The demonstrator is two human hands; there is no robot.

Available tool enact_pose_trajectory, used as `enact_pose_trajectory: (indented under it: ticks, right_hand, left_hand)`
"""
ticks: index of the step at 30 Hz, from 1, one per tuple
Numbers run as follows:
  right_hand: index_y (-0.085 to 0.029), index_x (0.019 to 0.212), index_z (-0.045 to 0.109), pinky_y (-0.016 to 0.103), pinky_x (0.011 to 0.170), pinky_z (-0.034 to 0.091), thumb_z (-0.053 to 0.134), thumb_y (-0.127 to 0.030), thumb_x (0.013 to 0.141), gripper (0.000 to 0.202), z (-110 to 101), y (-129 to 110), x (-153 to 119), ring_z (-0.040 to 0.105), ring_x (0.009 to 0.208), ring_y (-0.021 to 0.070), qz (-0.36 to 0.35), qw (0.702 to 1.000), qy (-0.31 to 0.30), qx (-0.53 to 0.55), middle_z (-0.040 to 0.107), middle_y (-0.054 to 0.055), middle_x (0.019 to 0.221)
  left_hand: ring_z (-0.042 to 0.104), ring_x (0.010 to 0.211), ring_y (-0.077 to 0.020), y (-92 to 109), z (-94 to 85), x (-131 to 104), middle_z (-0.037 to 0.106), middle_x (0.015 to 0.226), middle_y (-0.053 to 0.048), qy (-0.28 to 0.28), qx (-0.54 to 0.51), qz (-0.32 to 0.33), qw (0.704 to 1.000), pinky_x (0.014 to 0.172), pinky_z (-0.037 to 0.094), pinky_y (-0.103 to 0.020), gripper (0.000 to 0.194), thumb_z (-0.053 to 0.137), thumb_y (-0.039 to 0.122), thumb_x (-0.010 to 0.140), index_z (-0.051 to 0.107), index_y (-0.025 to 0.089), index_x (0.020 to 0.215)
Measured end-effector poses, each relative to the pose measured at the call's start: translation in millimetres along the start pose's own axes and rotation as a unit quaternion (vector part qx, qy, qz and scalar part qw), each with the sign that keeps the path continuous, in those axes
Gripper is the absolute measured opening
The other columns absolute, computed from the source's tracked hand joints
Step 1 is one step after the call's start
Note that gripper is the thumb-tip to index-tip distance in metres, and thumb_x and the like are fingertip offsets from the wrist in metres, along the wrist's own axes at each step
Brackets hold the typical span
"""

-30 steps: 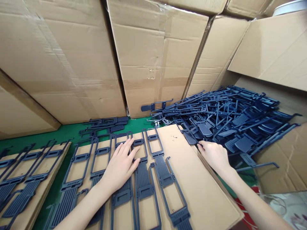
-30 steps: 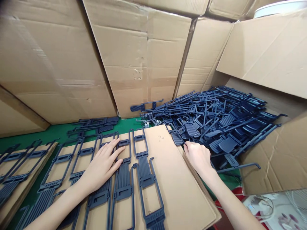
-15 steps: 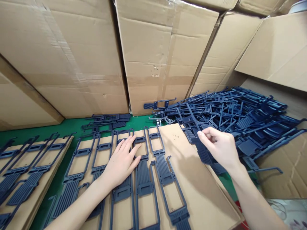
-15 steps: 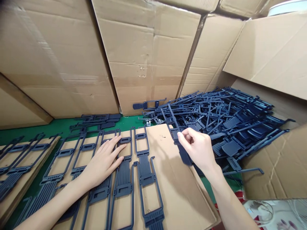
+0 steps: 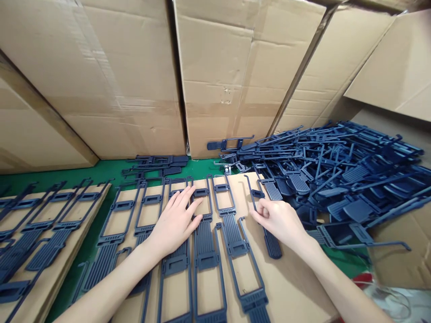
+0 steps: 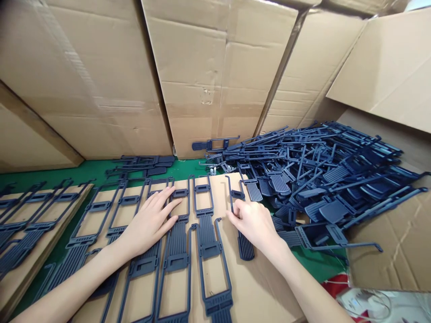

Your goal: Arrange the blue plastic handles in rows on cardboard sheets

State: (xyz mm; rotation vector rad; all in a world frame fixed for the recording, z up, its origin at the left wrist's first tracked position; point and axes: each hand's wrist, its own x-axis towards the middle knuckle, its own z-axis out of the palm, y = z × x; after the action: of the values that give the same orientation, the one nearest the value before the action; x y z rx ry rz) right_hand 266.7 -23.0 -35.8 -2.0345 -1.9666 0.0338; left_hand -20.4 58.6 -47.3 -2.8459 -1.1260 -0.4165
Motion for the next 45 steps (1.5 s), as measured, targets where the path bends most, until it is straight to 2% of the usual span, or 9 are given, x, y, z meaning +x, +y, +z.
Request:
enact_pose_trajectory:
  ticks: [5, 11, 18, 31, 38, 42, 45]
  right_hand:
    - [-0.021, 0.061, 0.050, 0.026, 0.054, 0.033, 0.055, -0.039, 0.089, 0.033, 8.0, 5.8, 2.2, 0.055, 0.061, 0.0150, -0.033, 0.999, 0.013, 0.016, 0.057, 0.000, 0.062]
    - [-0.021, 0.081, 0.061, 0.031, 0.075, 0.046, 0.049, -0.031, 0.093, 0.020, 14.9, 8.2, -0.9, 0.060, 0.088, 0.0200, -0.088, 0.989, 0.026, 0.118, 0.063, 0.005, 0.087]
    - [-0.019, 0.096, 0.060, 0.042, 0.095, 0.044, 0.054, -0.025, 0.091, 0.010, 19.0, 5.3, 0.0, 0.056, 0.114, 0.0254, -0.124, 0.979, 0.055, 0.150, 0.061, 0.011, 0.118]
    - [-0.022, 0.108, 0.061, 0.046, 0.105, 0.043, 0.051, -0.027, 0.093, 0.019, 26.8, 5.3, -3.6, 0.048, 0.129, 0.0259, -0.134, 0.973, 0.042, 0.184, 0.054, 0.011, 0.135]
    - [-0.021, 0.114, 0.062, 0.045, 0.109, 0.039, 0.049, -0.030, 0.094, 0.026, 32.5, 7.5, -4.3, 0.037, 0.138, 0.0265, -0.118, 0.975, 0.029, 0.183, 0.035, 0.012, 0.152]
    - [-0.022, 0.114, 0.063, 0.044, 0.109, 0.039, 0.050, -0.032, 0.094, 0.026, 30.8, 7.5, -3.5, 0.037, 0.138, 0.0253, -0.119, 0.975, 0.024, 0.186, 0.036, 0.011, 0.151]
    - [-0.022, 0.112, 0.064, 0.043, 0.109, 0.039, 0.050, -0.036, 0.095, 0.026, 25.3, 11.3, 0.1, 0.039, 0.136, 0.0244, -0.115, 0.978, 0.044, 0.171, 0.041, 0.010, 0.148]
  left_hand:
    - [0.032, 0.142, -0.0321, 1.2, 0.3, 0.3, 0.038, 0.150, -0.018, -0.007, 0.017, 0.000, 1.000, 0.114, 0.028, -0.053, 0.041, 0.038, 0.036, 0.097, 0.056, 0.016, 0.129]
    - [0.028, 0.143, -0.0319, 1.8, -0.3, 0.3, 0.035, 0.151, -0.018, -0.026, 0.028, -0.004, 0.999, 0.114, 0.028, -0.052, 0.042, 0.038, 0.036, 0.097, 0.055, 0.016, 0.130]
    - [0.029, 0.143, -0.0308, 1.8, -0.7, 0.3, 0.037, 0.151, -0.016, -0.014, 0.011, -0.003, 1.000, 0.115, 0.027, -0.052, 0.041, 0.037, 0.037, 0.098, 0.055, 0.017, 0.129]
    - [0.031, 0.142, -0.0316, 1.4, -1.1, 0.4, 0.038, 0.150, -0.017, -0.004, 0.006, 0.001, 1.000, 0.115, 0.027, -0.052, 0.041, 0.039, 0.035, 0.097, 0.056, 0.016, 0.128]
    - [0.031, 0.141, -0.0316, 1.4, 0.3, 0.1, 0.037, 0.150, -0.017, -0.001, 0.009, 0.002, 1.000, 0.114, 0.027, -0.052, 0.040, 0.039, 0.034, 0.097, 0.056, 0.016, 0.128]
    - [0.030, 0.142, -0.0318, 1.5, -0.2, 0.6, 0.036, 0.151, -0.017, -0.003, 0.014, 0.004, 1.000, 0.114, 0.028, -0.052, 0.041, 0.039, 0.035, 0.097, 0.056, 0.016, 0.128]
    - [0.031, 0.142, -0.0317, 0.8, -0.7, 0.9, 0.037, 0.151, -0.017, -0.003, 0.015, 0.007, 1.000, 0.114, 0.029, -0.053, 0.041, 0.037, 0.036, 0.098, 0.056, 0.016, 0.128]
